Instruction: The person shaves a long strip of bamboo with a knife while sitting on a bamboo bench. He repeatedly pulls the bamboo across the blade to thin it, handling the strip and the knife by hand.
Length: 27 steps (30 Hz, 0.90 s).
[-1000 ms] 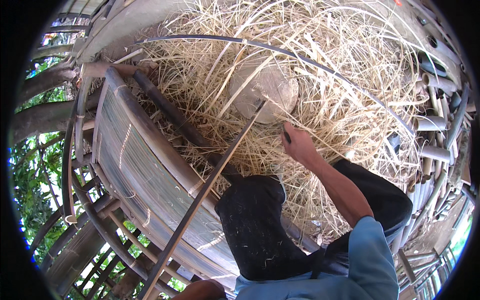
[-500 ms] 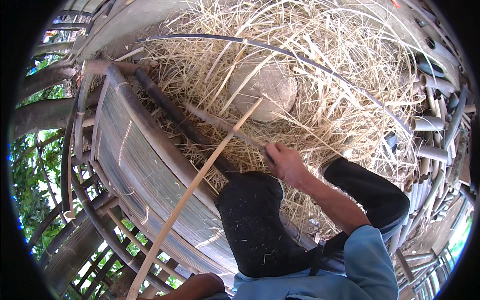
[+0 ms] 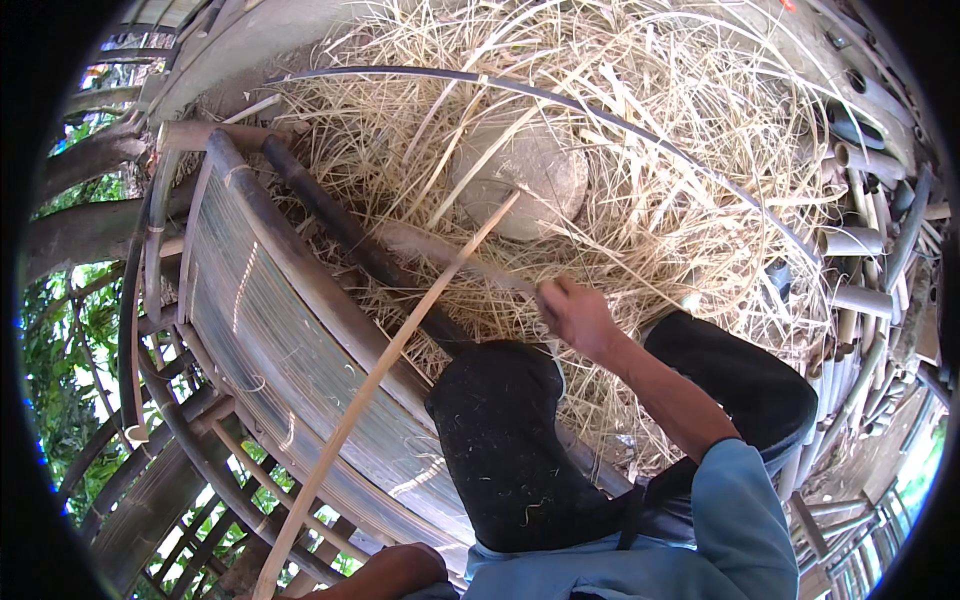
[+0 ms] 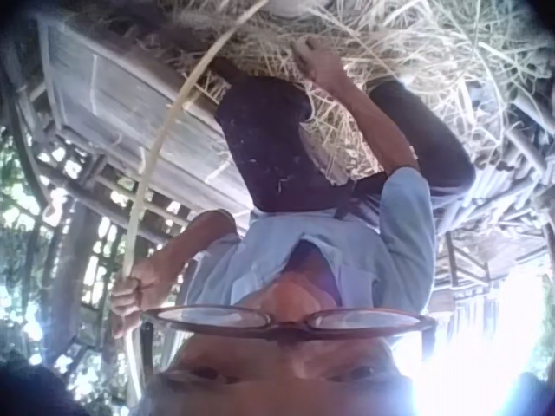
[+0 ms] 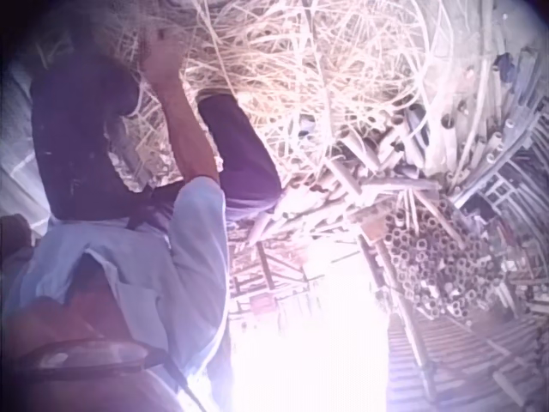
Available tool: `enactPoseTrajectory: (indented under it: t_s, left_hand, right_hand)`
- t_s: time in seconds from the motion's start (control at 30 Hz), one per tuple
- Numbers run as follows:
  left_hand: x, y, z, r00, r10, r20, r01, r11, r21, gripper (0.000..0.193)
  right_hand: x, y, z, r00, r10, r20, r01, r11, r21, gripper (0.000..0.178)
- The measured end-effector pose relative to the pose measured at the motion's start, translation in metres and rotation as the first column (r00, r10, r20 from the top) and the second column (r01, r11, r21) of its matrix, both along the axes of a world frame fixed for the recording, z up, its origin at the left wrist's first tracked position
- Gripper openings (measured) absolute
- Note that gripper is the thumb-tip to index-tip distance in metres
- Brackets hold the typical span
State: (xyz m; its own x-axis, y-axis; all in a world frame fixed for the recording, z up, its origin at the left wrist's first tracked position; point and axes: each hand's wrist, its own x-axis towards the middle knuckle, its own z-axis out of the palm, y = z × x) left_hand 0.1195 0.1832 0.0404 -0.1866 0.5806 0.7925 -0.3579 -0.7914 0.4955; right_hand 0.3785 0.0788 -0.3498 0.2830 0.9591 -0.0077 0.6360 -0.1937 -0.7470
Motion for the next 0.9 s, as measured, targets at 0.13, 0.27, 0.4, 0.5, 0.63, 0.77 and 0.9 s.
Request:
enactPoseTrajectory:
  t_s: [0.13,0.27,0.4,0.5,0.63,0.77,0.9]
  left_hand:
    - [0.008,-0.002,0.000,0.994,-0.104,0.042,0.105,0.994,-0.032,0.031]
    - [0.006,-0.004,0.003,0.998,0.056,0.014,-0.053,0.985,-0.166,0.031]
    - [-0.062,-0.011,0.024,0.966,-0.025,0.257,0.040,0.998,-0.053,0.027]
    - [-0.093,-0.009,0.024,0.950,0.184,0.253,-0.151,0.978,-0.146,0.017]
    - [-0.142,-0.029,0.030,0.769,0.614,0.178,-0.575,0.786,-0.227,0.010]
    - [-0.179,-0.063,0.009,0.623,0.781,0.041,-0.738,0.604,-0.300,0.010]
    - [-0.193,-0.080,-0.046,0.602,0.792,-0.100,-0.753,0.521,-0.402,0.015]
  right_hand:
    - [0.050,-0.010,-0.066,0.954,-0.295,0.051,0.296,0.904,-0.307,0.023]
    - [0.079,-0.016,-0.064,0.961,-0.238,0.144,0.274,0.893,-0.356,0.043]
    - [0.074,-0.012,-0.017,0.838,-0.545,-0.025,0.525,0.819,-0.231,0.031]
    - [0.085,-0.017,0.009,0.858,-0.513,0.015,0.504,0.836,-0.214,0.029]
    - [0.087,-0.019,0.064,0.913,-0.403,0.067,0.409,0.905,-0.117,0.025]
    - [0.079,-0.031,0.106,0.907,-0.412,-0.083,0.405,0.910,-0.093,0.027]
    - [0.060,-0.041,0.142,0.873,-0.370,-0.317,0.380,0.924,-0.030,0.024]
